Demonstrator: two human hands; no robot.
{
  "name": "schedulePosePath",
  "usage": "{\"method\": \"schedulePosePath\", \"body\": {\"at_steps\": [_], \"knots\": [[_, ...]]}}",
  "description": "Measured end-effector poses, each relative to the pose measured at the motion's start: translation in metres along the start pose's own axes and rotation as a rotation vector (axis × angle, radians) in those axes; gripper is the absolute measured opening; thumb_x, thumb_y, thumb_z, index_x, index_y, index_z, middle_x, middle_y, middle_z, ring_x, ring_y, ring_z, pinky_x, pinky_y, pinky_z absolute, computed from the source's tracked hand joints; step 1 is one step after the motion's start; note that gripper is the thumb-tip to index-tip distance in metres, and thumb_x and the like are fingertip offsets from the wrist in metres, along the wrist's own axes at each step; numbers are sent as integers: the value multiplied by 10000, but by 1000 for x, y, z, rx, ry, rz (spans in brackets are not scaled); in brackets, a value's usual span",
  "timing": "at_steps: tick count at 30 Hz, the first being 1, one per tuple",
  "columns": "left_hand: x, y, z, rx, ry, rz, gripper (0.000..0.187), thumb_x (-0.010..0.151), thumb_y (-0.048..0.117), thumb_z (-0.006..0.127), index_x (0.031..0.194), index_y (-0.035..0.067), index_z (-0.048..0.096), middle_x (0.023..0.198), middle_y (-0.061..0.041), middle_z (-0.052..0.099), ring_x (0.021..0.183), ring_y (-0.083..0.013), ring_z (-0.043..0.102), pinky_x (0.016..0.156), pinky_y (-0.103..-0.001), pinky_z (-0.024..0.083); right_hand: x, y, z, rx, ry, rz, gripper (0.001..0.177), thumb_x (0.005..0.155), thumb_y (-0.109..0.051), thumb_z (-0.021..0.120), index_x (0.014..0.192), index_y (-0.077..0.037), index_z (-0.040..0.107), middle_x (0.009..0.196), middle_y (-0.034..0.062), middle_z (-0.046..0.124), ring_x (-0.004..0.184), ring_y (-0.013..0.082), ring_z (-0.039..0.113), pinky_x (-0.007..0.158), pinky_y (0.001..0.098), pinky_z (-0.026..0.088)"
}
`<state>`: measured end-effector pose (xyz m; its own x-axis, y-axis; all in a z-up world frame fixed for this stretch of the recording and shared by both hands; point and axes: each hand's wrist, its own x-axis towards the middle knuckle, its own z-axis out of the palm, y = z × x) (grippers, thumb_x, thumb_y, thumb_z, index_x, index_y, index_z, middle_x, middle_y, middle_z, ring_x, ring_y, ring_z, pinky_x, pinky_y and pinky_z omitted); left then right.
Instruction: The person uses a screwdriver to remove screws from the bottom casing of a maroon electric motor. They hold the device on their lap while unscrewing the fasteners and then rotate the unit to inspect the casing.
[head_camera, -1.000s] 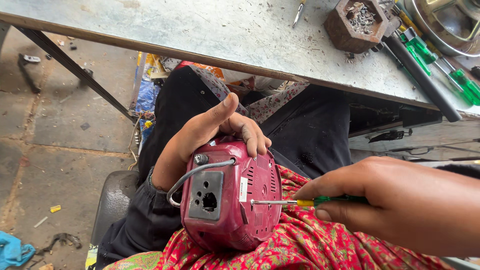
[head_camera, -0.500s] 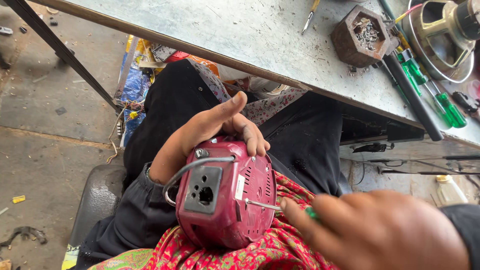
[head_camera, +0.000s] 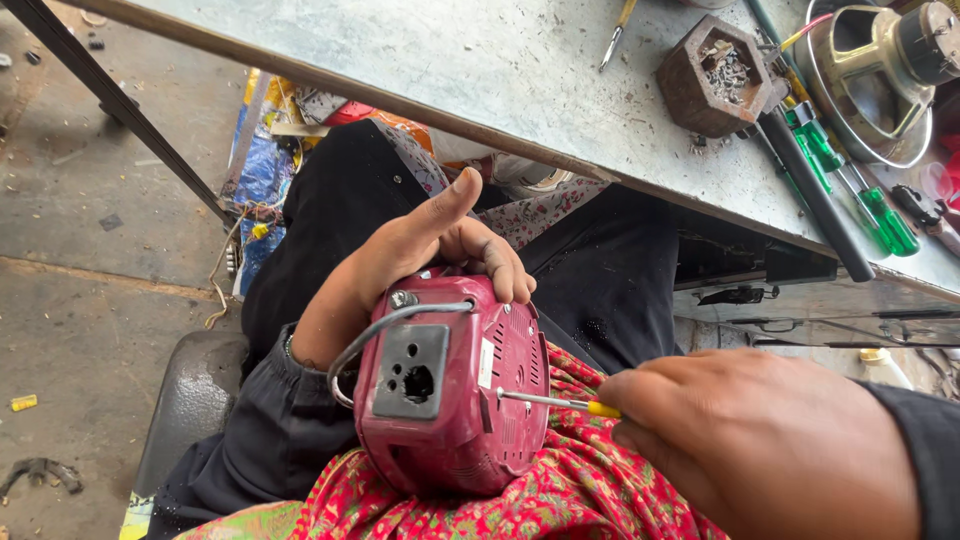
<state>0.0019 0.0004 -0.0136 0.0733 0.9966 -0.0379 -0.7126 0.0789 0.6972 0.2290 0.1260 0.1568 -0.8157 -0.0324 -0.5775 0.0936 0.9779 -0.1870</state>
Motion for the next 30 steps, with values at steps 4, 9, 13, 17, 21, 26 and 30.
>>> {"method": "schedulePosePath", "body": {"at_steps": [4, 9, 13, 17, 21, 26, 30], "knots": [[4, -1, -6, -44, -34, 3, 810, 1007, 674, 398, 834, -32, 756, 963, -172, 729, 1066, -282, 693, 982, -385, 528, -8, -6, 7, -602, 244, -356, 579, 823, -319, 639, 1303, 5, 626, 918, 88, 684, 769, 228, 673, 639, 354, 520], [5, -2, -5, -69, -29, -1, 809, 1014, 669, 400, 829, -35, 754, 946, -167, 723, 1067, -280, 690, 985, -373, 529, -10, -17, -9, -972, 500, -508, 413, 877, -155, 612, 1259, -23, 699, 1014, 158, 698, 748, 214, 653, 605, 296, 498], [4, 0, -2, -40, -2, -25, 807, 1000, 667, 394, 814, -31, 754, 940, -162, 733, 1014, -275, 684, 931, -366, 530, -13, -28, 2, -971, 333, -130, 289, 924, -271, 592, 1117, -78, 686, 866, 151, 652, 604, 214, 599, 482, 332, 459], [5, 3, 2, -6, -14, 7, 807, 1000, 669, 399, 812, -32, 752, 936, -168, 728, 1011, -274, 692, 926, -370, 536, -14, -19, 14, -735, 178, 88, 404, 967, -503, 527, 791, -140, 550, 671, 26, 518, 602, 212, 597, 510, 390, 478], [-4, 5, 5, -2, -12, 27, 791, 998, 660, 409, 814, -29, 751, 947, -165, 725, 1015, -271, 689, 939, -365, 534, -16, -7, 9, -325, 21, -9, 267, 951, -412, 624, 979, -147, 609, 802, -6, 592, 741, 178, 651, 596, 355, 514], [-2, 5, 3, -43, -9, 5, 764, 1011, 630, 428, 809, -34, 750, 927, -168, 719, 1018, -279, 690, 935, -378, 538, -15, -28, -5, -690, 315, -435, 249, 826, -272, 615, 995, -90, 600, 903, 41, 616, 795, 186, 646, 643, 337, 517], [0, 4, 2, -4, -41, 37, 772, 1007, 635, 417, 815, -33, 753, 932, -164, 731, 1004, -283, 695, 931, -377, 542, -7, -29, -17, -928, 507, -533, 98, 907, -150, 673, 956, -88, 613, 872, 40, 604, 748, 180, 638, 671, 315, 550]]}}
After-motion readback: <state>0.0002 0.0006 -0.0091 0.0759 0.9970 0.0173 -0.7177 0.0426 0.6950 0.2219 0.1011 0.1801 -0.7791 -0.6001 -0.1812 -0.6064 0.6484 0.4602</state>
